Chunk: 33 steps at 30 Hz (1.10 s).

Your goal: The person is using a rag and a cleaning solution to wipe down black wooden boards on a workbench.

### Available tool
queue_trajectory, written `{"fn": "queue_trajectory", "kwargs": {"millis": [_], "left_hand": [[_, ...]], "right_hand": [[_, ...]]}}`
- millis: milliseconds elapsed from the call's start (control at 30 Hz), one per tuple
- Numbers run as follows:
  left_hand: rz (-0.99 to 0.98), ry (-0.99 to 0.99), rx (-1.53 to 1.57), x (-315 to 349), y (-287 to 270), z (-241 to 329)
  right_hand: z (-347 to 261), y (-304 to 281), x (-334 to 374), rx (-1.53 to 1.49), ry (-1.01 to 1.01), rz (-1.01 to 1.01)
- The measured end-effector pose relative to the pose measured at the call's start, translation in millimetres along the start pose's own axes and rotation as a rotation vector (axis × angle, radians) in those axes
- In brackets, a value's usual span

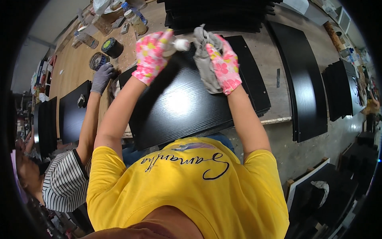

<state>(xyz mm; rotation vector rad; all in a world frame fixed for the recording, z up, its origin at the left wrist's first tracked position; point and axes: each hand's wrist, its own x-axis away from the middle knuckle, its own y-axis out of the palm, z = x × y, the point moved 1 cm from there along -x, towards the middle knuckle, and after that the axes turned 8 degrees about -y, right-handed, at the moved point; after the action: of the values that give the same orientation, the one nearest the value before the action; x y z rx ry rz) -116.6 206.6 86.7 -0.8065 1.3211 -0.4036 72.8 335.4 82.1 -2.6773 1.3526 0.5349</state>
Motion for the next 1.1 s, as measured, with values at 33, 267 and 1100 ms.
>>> {"fn": "queue_trajectory", "kwargs": {"millis": [33, 267, 1100], "left_hand": [[-0.033, 0.068, -0.06, -1, 1, 12], [-0.318, 0.181, -0.492, -14, -14, 38], [-0.132, -1.0, 0.586, 40, 62, -137]], "right_hand": [[5, 9, 1, -0.24, 0.112, -0.033], [34, 21, 7, -0.658, 0.429, -0.014], [155, -47, -93, 1.948, -0.47, -0.457]]}}
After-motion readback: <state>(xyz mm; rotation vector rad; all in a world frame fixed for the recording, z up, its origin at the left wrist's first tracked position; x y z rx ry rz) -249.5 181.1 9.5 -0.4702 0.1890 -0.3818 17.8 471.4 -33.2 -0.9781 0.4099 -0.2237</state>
